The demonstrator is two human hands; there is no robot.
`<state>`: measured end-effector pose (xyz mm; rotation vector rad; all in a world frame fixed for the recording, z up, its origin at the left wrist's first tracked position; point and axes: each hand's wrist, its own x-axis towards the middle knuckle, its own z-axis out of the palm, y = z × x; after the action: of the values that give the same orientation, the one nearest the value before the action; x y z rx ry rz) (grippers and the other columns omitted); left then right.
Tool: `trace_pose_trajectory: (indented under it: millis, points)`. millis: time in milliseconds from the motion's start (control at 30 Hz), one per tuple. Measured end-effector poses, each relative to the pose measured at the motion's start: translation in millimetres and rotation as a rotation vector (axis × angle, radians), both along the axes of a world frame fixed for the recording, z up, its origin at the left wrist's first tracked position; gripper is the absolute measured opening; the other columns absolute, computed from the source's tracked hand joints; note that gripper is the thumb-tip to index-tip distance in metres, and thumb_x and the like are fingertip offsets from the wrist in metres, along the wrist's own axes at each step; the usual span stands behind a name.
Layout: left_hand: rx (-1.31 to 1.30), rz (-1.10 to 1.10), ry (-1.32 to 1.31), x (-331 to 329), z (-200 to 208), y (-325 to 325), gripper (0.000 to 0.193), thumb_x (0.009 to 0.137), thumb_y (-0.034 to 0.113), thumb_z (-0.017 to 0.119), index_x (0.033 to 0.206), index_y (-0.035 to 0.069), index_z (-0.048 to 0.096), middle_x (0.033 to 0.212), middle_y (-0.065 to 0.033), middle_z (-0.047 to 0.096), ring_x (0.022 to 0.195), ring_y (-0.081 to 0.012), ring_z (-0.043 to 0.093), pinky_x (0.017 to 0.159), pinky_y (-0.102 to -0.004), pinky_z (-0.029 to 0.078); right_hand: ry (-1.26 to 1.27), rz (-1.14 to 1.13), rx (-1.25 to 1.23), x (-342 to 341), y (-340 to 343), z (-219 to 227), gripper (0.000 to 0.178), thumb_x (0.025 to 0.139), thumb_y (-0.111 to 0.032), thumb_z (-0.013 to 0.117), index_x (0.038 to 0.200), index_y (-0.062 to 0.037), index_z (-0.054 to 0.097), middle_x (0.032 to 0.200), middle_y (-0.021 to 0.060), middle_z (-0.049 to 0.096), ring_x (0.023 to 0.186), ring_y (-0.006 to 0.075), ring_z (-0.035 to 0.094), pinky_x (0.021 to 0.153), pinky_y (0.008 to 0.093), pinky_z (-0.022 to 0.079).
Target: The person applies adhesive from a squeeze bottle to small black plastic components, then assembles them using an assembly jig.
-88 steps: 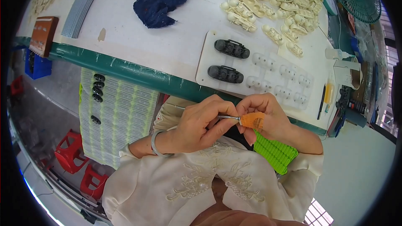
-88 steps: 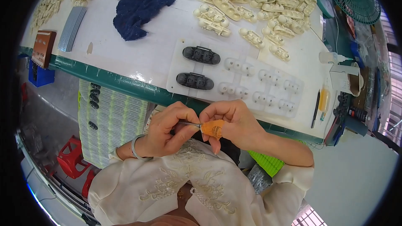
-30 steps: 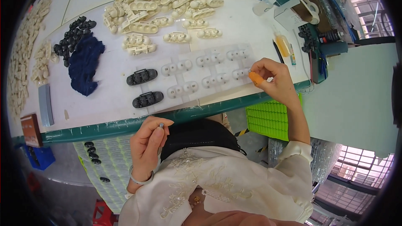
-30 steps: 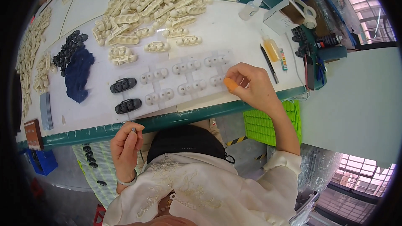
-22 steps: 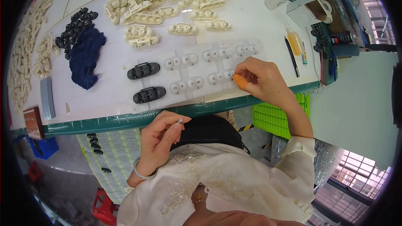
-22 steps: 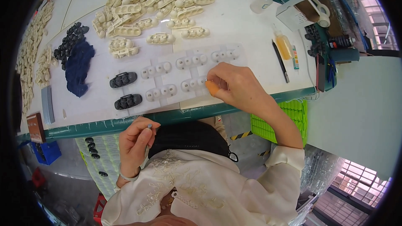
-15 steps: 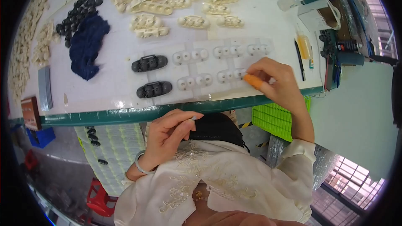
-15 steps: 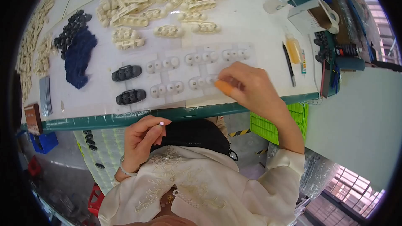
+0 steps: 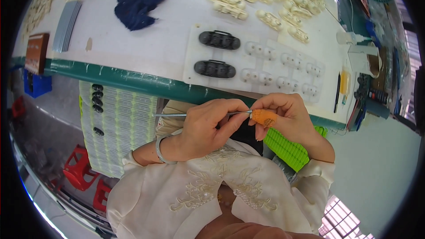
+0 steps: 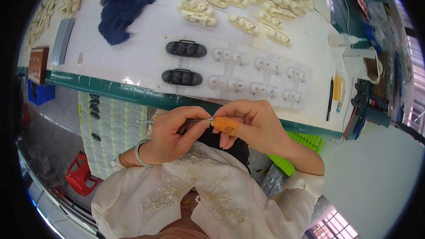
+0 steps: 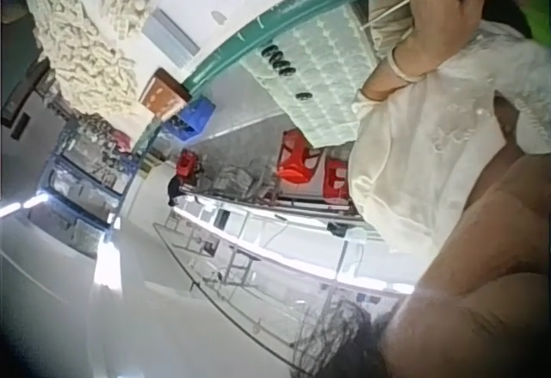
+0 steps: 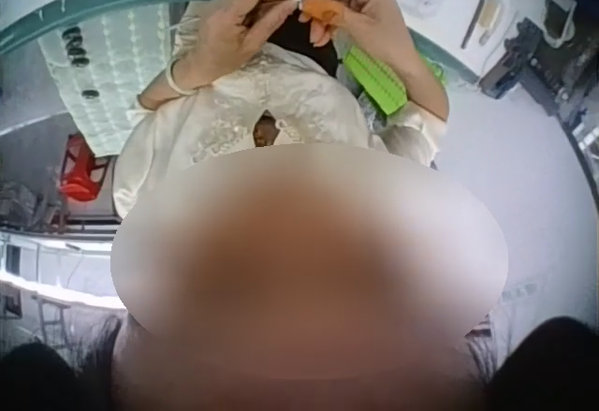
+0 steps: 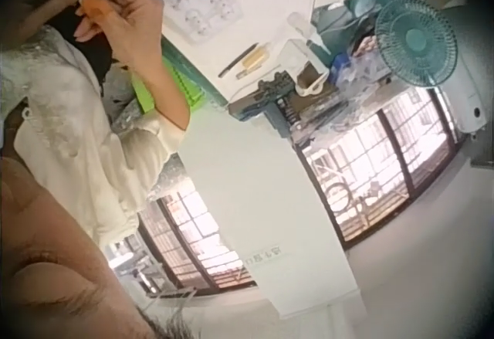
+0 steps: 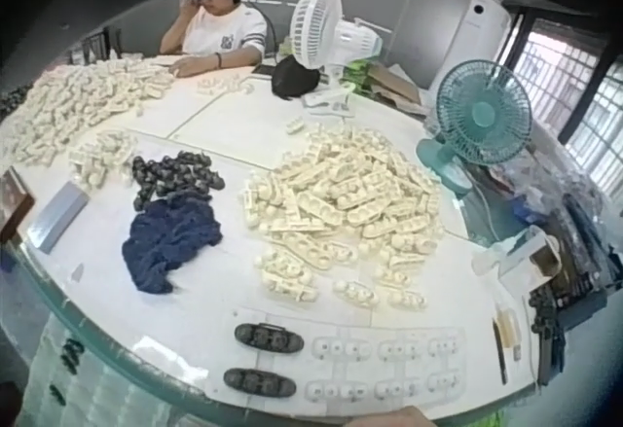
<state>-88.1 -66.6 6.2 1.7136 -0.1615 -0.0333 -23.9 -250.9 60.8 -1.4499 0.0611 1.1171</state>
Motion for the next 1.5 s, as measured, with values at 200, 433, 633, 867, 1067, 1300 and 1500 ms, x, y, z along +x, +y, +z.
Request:
trace_pose_trajectory:
  millis: [200, 433, 633, 867, 1067, 1300, 1500]
  points:
    - [-0.015, 0.027, -0.151, -3, -6, 11, 0.016, 0.077, 0.003, 0.064, 0.091, 0.002, 0.057, 0.075, -0.0067, 0.058, 0.054, -0.0185, 0.052, 0.049, -0.0255, 0.041, 0.124, 0.030, -0.045, 7, 15, -4, 0.011, 0.083, -0.002, 0.057, 0.092, 0.0042, 0.059, 0.074, 0.0107, 0.063, 0.055, 0.0136, 0.061, 0.052, 0.0239, 0.050]
    - [-0.268, -0.095, 0.061, -10, -12, 27, 0.014, 0.080, 0.004, 0.062, 0.093, 0.002, 0.056, 0.078, -0.0043, 0.058, 0.055, -0.0118, 0.050, 0.049, -0.0226, 0.040, 0.141, 0.016, 0.066, 0, 29, -1, 0.007, 0.080, 0.002, 0.058, 0.087, 0.0035, 0.058, 0.069, 0.0086, 0.061, 0.054, 0.0125, 0.060, 0.049, 0.0238, 0.049]
    - [-0.424, -0.116, 0.149, -4, 6, 57, 0.013, 0.085, 0.002, 0.058, 0.097, 0.000, 0.054, 0.077, -0.0013, 0.056, 0.060, -0.0026, 0.047, 0.051, -0.0163, 0.037, -0.510, -0.042, -0.216, 44, 48, -1, 0.006, 0.078, 0.001, 0.061, 0.082, 0.0031, 0.058, 0.064, 0.0063, 0.060, 0.051, 0.0079, 0.057, 0.044, 0.0195, 0.045]
    - [-0.275, 0.177, 0.051, 26, 7, 75, 0.011, 0.085, 0.002, 0.057, 0.095, -0.001, 0.053, 0.073, -0.0004, 0.055, 0.058, -0.0023, 0.043, 0.049, -0.0165, 0.034, -0.484, -0.020, -0.421, 71, 63, -6, 0.010, 0.077, -0.003, 0.063, 0.075, 0.0031, 0.055, 0.061, 0.0051, 0.058, 0.044, 0.0062, 0.052, 0.040, 0.0196, 0.040]
    - [-0.258, 0.212, 0.110, 34, -1, 72, 0.009, 0.085, 0.004, 0.058, 0.092, -0.001, 0.054, 0.072, -0.0022, 0.056, 0.057, -0.0033, 0.042, 0.048, -0.0183, 0.035, -0.466, 0.046, -0.449, 77, 70, -4, 0.011, 0.077, -0.003, 0.062, 0.073, 0.0027, 0.054, 0.061, 0.0054, 0.058, 0.043, 0.0067, 0.051, 0.039, 0.0194, 0.038]
    - [-0.133, 0.182, 0.117, 40, 3, 71, 0.010, 0.086, 0.001, 0.055, 0.095, -0.002, 0.054, 0.073, 0.0017, 0.053, 0.062, -0.0013, 0.043, 0.054, -0.0150, 0.034, -0.470, 0.063, -0.396, 74, 62, 5, 0.008, 0.079, -0.001, 0.061, 0.080, 0.0041, 0.055, 0.063, 0.0056, 0.058, 0.046, 0.0064, 0.052, 0.040, 0.0190, 0.039]
    - [-0.150, 0.122, 0.090, 36, 3, 68, 0.010, 0.084, 0.001, 0.058, 0.093, -0.002, 0.055, 0.076, 0.0005, 0.055, 0.061, -0.0015, 0.044, 0.052, -0.0159, 0.036, -0.359, 0.054, -0.167, 46, 72, 13, 0.014, 0.085, -0.003, 0.055, 0.096, 0.0057, 0.058, 0.075, 0.0080, 0.062, 0.056, 0.0100, 0.059, 0.048, 0.0215, 0.050]
